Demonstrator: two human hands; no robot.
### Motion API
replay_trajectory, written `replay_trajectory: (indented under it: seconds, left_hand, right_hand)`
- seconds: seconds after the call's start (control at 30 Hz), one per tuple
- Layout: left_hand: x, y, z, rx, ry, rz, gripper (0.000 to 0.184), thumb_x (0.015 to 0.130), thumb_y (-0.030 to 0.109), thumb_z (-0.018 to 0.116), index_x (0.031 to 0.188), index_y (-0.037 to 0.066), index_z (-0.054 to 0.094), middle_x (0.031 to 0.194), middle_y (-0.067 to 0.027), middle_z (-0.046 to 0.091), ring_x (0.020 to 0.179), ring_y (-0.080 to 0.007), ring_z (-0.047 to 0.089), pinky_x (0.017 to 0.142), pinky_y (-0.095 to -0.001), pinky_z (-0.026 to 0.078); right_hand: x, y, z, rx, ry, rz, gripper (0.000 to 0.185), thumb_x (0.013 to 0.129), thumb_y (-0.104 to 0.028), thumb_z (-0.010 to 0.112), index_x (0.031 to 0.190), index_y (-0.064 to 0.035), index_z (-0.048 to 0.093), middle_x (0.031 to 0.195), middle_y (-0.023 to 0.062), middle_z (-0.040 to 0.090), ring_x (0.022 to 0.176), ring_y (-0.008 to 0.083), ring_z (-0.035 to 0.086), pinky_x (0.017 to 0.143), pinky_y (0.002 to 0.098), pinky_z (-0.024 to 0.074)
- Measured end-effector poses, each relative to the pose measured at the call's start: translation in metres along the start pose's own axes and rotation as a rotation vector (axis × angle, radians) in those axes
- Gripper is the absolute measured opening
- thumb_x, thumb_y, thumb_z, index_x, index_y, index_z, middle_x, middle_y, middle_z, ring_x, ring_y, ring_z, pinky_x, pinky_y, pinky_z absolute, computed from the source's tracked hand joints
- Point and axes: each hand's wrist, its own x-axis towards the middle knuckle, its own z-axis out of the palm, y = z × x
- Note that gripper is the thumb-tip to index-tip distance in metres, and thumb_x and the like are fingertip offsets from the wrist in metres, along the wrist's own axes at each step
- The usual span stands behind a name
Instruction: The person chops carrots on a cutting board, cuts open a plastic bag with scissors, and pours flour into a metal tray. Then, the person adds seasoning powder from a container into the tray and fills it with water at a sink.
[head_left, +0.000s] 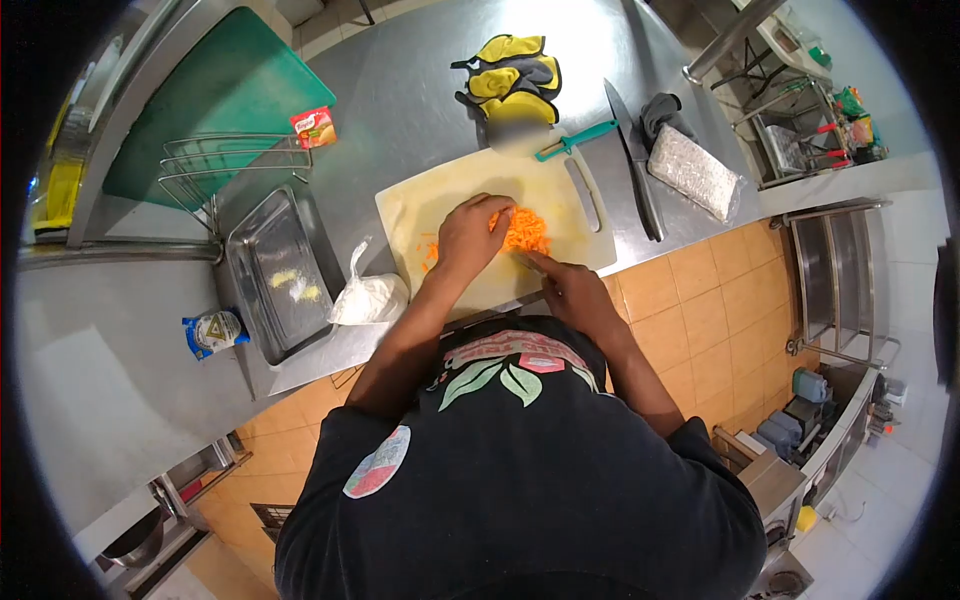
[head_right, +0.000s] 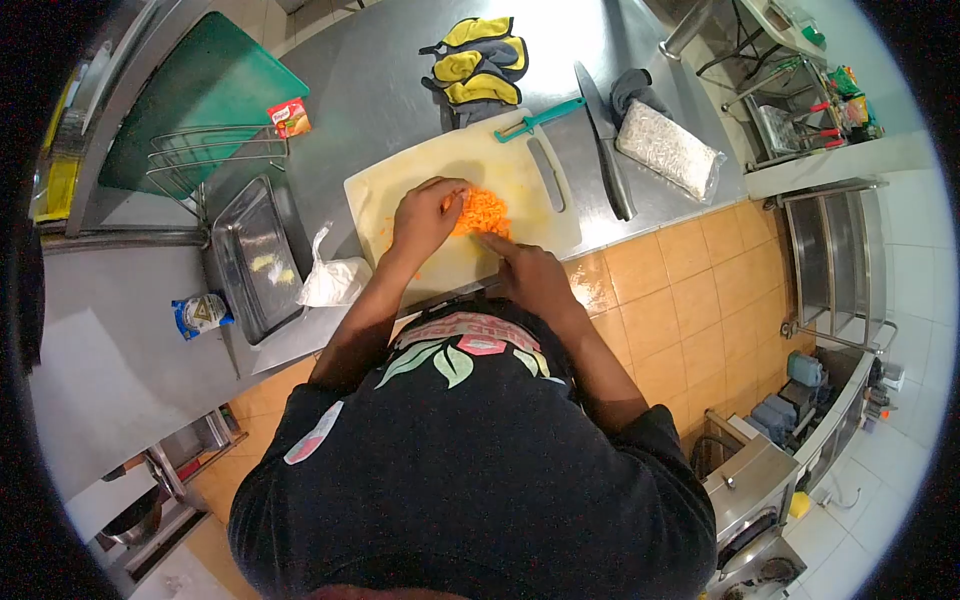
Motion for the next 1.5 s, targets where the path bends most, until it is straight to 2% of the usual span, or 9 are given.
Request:
replay_trajectory:
  seconds: [0.17,0.27,0.37,0.47,0.77,0.93,1.07,1.23,1.5]
  left_hand:
    - [-0.014,0.002,-0.021,-0.039,0.013,-0.064,0.016,0.083,0.008,0.063,0.098,0.005,0.066,0.092,-0.0107,0.067,0.068,-0.0239,0.063,0.063,-0.0331,0.05]
    - [-0.03,0.004,-0.027,-0.065,-0.062,-0.139,0.012,0.083,0.006,0.063,0.094,0.003,0.064,0.093,-0.0104,0.065,0.075,-0.0257,0.063,0.067,-0.034,0.05]
    - [-0.048,-0.003,-0.024,0.019,-0.017,0.107,0.01,0.084,0.005,0.062,0.094,0.004,0.062,0.096,-0.0109,0.062,0.086,-0.0283,0.062,0.075,-0.0352,0.05]
    - [-0.053,0.001,-0.024,0.019,-0.05,0.076,0.011,0.085,0.006,0.061,0.096,0.004,0.059,0.099,-0.0112,0.06,0.095,-0.0309,0.059,0.081,-0.0366,0.048]
    - [-0.067,-0.016,-0.015,-0.089,-0.053,-0.137,0.013,0.087,0.01,0.058,0.099,0.006,0.06,0.094,-0.0117,0.061,0.092,-0.0318,0.059,0.078,-0.0393,0.048]
    - [-0.068,-0.014,-0.007,-0.006,-0.072,-0.04,0.013,0.085,0.009,0.061,0.097,0.005,0.062,0.094,-0.0096,0.062,0.084,-0.0281,0.062,0.071,-0.034,0.05]
    - [-0.071,-0.014,-0.005,0.057,-0.111,0.021,0.011,0.084,0.01,0.062,0.094,0.007,0.064,0.093,-0.0082,0.063,0.086,-0.0271,0.062,0.073,-0.0349,0.05]
    - [-0.076,-0.007,-0.004,0.082,-0.092,-0.086,0.013,0.082,0.013,0.064,0.094,0.008,0.067,0.09,-0.0081,0.064,0.086,-0.0272,0.063,0.075,-0.0361,0.05]
    - [-0.073,0.002,-0.013,0.136,-0.102,-0.25,0.02,0.078,0.015,0.07,0.097,0.008,0.066,0.09,-0.0085,0.064,0.086,-0.0273,0.064,0.074,-0.0362,0.05]
  right_hand:
    - [0.009,0.006,0.004,-0.055,0.071,0.018,0.052,0.079,-0.008,0.057,0.129,-0.0194,0.052,0.078,0.0196,0.064,0.07,0.0388,0.063,0.064,0.0485,0.0506]
    - [0.015,0.008,0.0,-0.054,0.131,-0.022,0.051,0.078,-0.006,0.058,0.128,-0.0174,0.052,0.078,0.0193,0.064,0.07,0.0387,0.063,0.063,0.048,0.051]
    - [0.018,-0.001,-0.006,0.043,0.118,-0.114,0.05,0.079,-0.004,0.057,0.127,-0.015,0.052,0.08,0.0193,0.064,0.071,0.0386,0.063,0.063,0.0478,0.051]
    - [0.018,-0.002,-0.002,0.061,0.088,-0.125,0.049,0.079,-0.003,0.057,0.127,-0.0134,0.051,0.082,0.0195,0.065,0.071,0.0385,0.063,0.062,0.048,0.0509]
    - [0.013,-0.002,0.004,0.11,0.041,-0.095,0.052,0.081,-0.004,0.057,0.13,-0.0124,0.047,0.089,0.0205,0.065,0.075,0.0396,0.063,0.065,0.0476,0.0516]
    - [0.011,-0.003,0.001,0.079,-0.038,-0.009,0.052,0.081,-0.005,0.057,0.131,-0.0133,0.047,0.094,0.0215,0.065,0.078,0.0402,0.063,0.067,0.0476,0.0516]
    - [0.006,0.001,0.007,0.088,0.024,-0.051,0.049,0.082,-0.003,0.057,0.13,-0.0135,0.05,0.08,0.022,0.064,0.069,0.0383,0.063,0.062,0.045,0.05]
    - [0.002,-0.01,0.007,0.065,-0.044,-0.022,0.052,0.08,-0.007,0.058,0.131,-0.0124,0.048,0.091,0.021,0.065,0.078,0.0398,0.064,0.069,0.0489,0.0514]
    - [0.008,-0.016,0.014,-0.032,-0.025,-0.027,0.053,0.08,-0.007,0.057,0.131,-0.0139,0.048,0.087,0.0188,0.066,0.074,0.0388,0.064,0.066,0.0473,0.0525]
